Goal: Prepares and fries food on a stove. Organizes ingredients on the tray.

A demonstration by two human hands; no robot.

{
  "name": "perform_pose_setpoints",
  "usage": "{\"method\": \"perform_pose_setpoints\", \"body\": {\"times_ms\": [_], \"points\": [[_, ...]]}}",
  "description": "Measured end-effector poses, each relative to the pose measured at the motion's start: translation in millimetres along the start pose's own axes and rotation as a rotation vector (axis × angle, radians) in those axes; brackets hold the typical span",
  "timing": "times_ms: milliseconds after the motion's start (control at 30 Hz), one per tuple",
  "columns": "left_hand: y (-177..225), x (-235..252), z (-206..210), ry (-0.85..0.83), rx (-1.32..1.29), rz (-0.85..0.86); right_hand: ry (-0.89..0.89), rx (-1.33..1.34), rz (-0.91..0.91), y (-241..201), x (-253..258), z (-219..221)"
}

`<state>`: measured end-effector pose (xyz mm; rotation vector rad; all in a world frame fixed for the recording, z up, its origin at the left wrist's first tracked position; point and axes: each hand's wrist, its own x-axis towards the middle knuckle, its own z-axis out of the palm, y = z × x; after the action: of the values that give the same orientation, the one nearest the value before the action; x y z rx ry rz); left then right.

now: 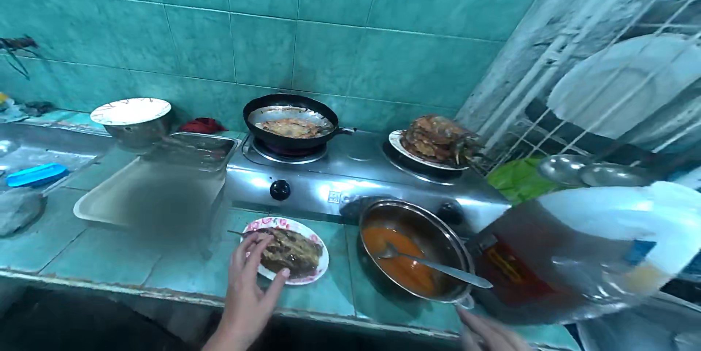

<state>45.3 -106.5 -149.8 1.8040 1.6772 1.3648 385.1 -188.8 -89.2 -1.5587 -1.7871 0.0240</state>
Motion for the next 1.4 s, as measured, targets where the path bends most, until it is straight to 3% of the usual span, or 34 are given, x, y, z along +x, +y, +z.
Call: {"method": "perform_pose_setpoints", "body": {"times_ms": [133,267,333,567,767,933,1100,1233,1400], "points": [[26.4,-11.6,22.2,-0.096,-0.036,0.113,-0.109,-0.275,-0.061,10.7,61.7,-6.2],[69.9,-3.0,43.0,-0.274,-0.085,0.123,-0.641,-0.585,0.229,3.1,123.5,2.7],[91.0,8.0,55.2,-0.340,-0.101,0.103,-0.817,-0.669,0.316,-2.9,142.8,7.4],[129.6,37.1,99.5,-0.553,0.114,0.078,-0.698,-0.667,0.321,-12.6,153.7,7.5],[129.6,42.4,108.1,-0.635,0.188,0.023,-0.901,-0.638,0.137,-32.2,136.7,-8.3],[131.2,39.6,108.4,-0.623,0.218,0.018,-1.037,-0.833,0.134,-54.6,137.8,-43.0],[134.7,40.5,109.9,-0.639,0.219,0.001,-0.818,-1.009,0.164,-28.6,147.9,-34.8],[138.3,41.9,109.1,-0.663,0.224,-0.015,-0.712,-0.918,0.180,-3.1,159.1,-10.5],[138.5,41.5,109.7,-0.675,0.222,-0.030,-0.687,-0.744,-0.069,-2.6,146.8,10.4]]}}
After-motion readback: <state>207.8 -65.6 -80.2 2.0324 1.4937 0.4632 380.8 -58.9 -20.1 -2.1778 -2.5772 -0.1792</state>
